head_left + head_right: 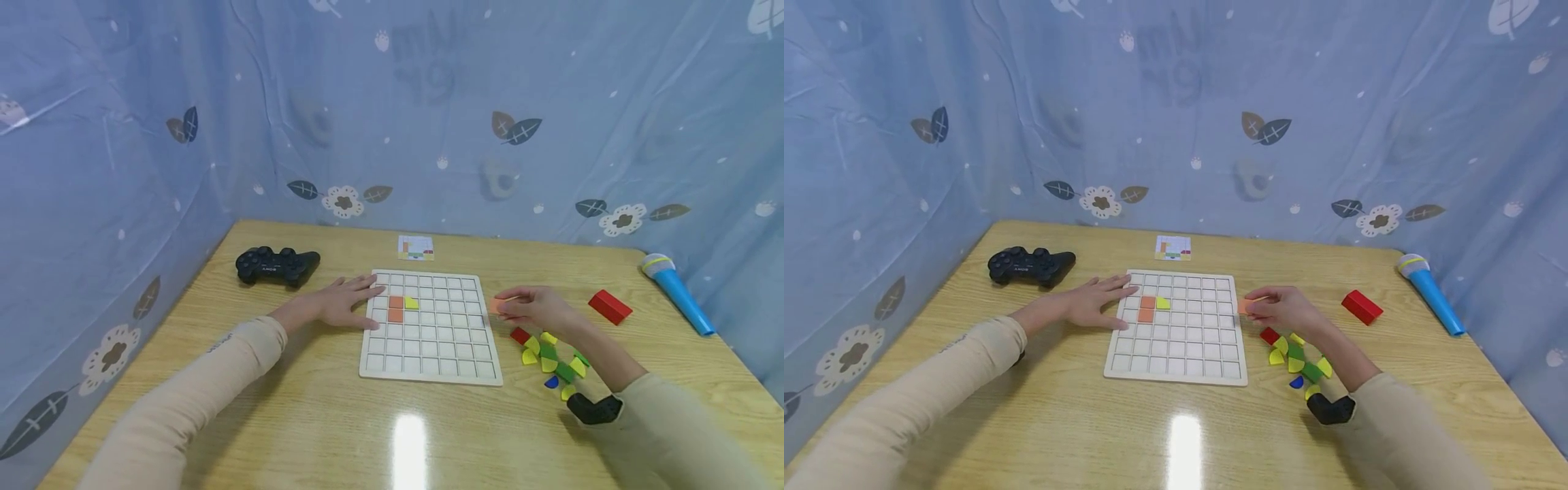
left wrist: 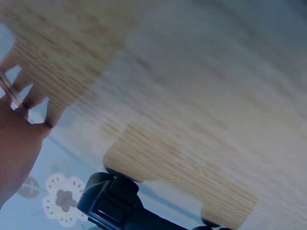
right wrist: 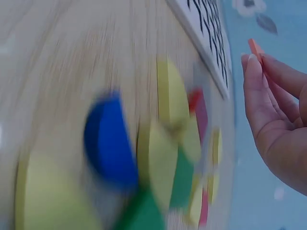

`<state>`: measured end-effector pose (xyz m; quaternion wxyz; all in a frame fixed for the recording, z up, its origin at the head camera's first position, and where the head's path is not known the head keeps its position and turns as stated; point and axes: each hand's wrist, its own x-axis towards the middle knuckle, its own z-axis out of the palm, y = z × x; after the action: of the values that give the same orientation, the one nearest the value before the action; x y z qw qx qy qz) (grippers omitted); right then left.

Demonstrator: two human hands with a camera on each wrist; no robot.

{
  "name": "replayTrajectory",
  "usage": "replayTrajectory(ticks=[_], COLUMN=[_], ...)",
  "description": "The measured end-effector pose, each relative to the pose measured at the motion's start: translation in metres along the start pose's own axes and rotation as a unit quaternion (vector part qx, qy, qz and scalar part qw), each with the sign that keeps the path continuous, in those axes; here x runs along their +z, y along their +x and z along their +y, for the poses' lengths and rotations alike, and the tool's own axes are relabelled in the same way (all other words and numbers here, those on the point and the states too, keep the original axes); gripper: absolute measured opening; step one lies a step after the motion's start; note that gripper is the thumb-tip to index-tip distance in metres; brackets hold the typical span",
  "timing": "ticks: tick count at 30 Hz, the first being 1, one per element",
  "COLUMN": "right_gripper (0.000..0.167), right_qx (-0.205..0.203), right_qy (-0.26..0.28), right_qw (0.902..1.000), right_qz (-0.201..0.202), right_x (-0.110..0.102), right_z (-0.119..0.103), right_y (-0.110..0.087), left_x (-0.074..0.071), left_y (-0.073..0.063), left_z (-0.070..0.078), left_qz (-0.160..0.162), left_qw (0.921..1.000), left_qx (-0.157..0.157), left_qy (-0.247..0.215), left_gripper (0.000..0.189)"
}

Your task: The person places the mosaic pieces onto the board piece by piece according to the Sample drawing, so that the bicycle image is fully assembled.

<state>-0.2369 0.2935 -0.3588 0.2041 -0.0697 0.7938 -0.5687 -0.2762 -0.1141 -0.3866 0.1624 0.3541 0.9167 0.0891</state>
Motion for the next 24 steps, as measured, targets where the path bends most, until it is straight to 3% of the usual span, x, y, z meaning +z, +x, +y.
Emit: replayTrajectory(ticks=[11,24], right_gripper=[0.032,0.022], right_qx=[0.007,0.026], right_qy=[0.01,0.015], right_qw=[0.9996,0.9988], right_qz=[-0.027,-0.039], right_x=[0.067,0.133], right_z=[-0.017,-0.027], right_y=[0.035,0.053], left_x=[-0.001,0.001], left_y=[-0.001,0.001], left_z=[0.0,-0.002], left_qz=[-0.006,-0.004], left_qw=[0.9999,1.0], left_qx=[0.0,-0.009], left_qy=[-0.009,-0.001], left_gripper=[0.084,0.085])
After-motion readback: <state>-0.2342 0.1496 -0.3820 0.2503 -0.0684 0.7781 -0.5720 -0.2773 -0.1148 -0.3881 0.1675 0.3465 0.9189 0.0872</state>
